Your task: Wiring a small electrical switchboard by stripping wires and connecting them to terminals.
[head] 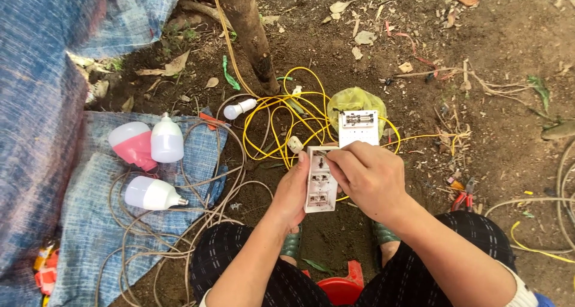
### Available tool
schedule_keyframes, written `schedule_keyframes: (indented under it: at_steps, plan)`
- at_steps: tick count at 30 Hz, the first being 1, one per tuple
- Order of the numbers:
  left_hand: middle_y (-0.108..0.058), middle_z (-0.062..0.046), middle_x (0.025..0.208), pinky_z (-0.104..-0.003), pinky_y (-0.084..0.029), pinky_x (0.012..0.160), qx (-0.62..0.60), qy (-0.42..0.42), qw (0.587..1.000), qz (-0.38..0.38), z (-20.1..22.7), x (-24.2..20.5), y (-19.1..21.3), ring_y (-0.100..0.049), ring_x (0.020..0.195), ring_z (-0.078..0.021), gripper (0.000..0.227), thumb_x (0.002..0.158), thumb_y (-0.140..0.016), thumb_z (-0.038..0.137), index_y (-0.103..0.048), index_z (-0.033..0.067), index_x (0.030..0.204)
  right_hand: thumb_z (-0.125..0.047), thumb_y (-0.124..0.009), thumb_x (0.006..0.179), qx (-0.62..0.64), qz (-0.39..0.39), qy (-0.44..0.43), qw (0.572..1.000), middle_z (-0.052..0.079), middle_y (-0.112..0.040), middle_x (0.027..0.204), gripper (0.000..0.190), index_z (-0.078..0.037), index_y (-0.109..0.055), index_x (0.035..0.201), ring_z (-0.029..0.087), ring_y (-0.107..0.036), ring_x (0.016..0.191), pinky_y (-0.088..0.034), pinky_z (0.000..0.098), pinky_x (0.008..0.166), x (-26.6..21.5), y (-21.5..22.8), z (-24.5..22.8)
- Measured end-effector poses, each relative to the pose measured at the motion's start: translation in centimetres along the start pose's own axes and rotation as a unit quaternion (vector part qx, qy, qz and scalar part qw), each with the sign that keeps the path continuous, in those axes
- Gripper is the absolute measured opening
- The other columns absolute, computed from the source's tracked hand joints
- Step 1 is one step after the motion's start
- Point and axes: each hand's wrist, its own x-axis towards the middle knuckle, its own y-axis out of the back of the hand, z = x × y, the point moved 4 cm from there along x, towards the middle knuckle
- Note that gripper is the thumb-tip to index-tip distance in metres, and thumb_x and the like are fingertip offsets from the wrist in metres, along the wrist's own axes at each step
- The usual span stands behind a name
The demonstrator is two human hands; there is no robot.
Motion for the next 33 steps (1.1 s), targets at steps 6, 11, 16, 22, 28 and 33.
schedule_keyframes:
  at_steps: [6,11,16,22,28,33]
  plan:
    - [-0.07,-0.02,0.1,-0.042,-0.063,0.078,-0.011,-0.002,1.0,0.025,-0.1,-0.5,0.3,-0.073,0.088,-0.0259,0.072,0.098,-0.042,0.067,-0.051,-0.0001,0.122,-0.004,-0.075,0.085,0.067,-0.006,-0.04,0.997,0.0,-0.059,0.066,0.009,-0.012,-0.072,0.084,0.016,-0.058,0.047,-0.049,0.0239,0.046,0.1,-0.1,-0.1]
    - [-0.071,-0.019,0.097,-0.039,-0.063,0.074,-0.043,-0.012,0.998,0.046,-0.1,-0.9,0.4,-0.074,0.086,-0.024,0.066,0.1,-0.044,0.063,-0.052,0.0004,0.118,-0.003,-0.075,0.085,0.093,-0.001,-0.059,0.994,-0.001,-0.06,0.065,0.01,-0.012,-0.073,0.085,0.015,-0.058,0.046,-0.049,0.0235,0.046,0.2,0.1,0.0]
    - [-0.072,-0.023,0.101,-0.044,-0.064,0.076,-0.055,-0.017,0.997,0.056,-1.6,0.2,1.2,-0.075,0.089,-0.0277,0.066,0.098,-0.049,0.062,-0.055,-0.0007,0.119,-0.002,-0.074,0.085,0.08,0.005,-0.063,0.995,-0.002,-0.059,0.065,0.012,-0.014,-0.072,0.083,0.015,-0.061,0.049,-0.051,0.0219,0.048,0.3,0.2,-0.1]
    - [-0.035,-0.038,0.151,-0.058,-0.031,0.116,0.002,-0.028,0.999,0.033,2.5,-3.9,-3.0,-0.033,0.144,-0.0445,0.092,0.096,-0.052,0.065,-0.037,-0.0102,0.146,-0.002,-0.075,0.083,0.151,-0.025,-0.106,0.983,0.003,-0.062,0.063,0.009,-0.01,-0.072,0.081,0.019,-0.063,0.047,-0.051,0.0254,0.044,0.5,0.3,0.4]
    - [-0.074,-0.023,0.102,-0.04,-0.065,0.071,-0.051,-0.025,0.998,0.03,-2.1,0.6,2.0,-0.076,0.089,-0.028,0.068,0.098,-0.051,0.061,-0.061,-0.002,0.121,0.001,-0.075,0.082,0.171,-0.026,-0.121,0.978,0.004,-0.063,0.061,0.009,-0.008,-0.074,0.081,0.018,-0.063,0.046,-0.05,0.0241,0.043,0.5,0.2,0.5]
    - [-0.072,-0.025,0.105,-0.046,-0.064,0.075,-0.058,-0.022,0.997,0.049,-2.1,0.5,1.8,-0.075,0.092,-0.0296,0.068,0.098,-0.052,0.06,-0.057,-0.003,0.121,-0.001,-0.076,0.081,0.103,-0.006,-0.078,0.992,0.001,-0.061,0.062,0.01,-0.011,-0.073,0.081,0.016,-0.061,0.046,-0.05,0.0237,0.044,0.4,-0.2,0.1]
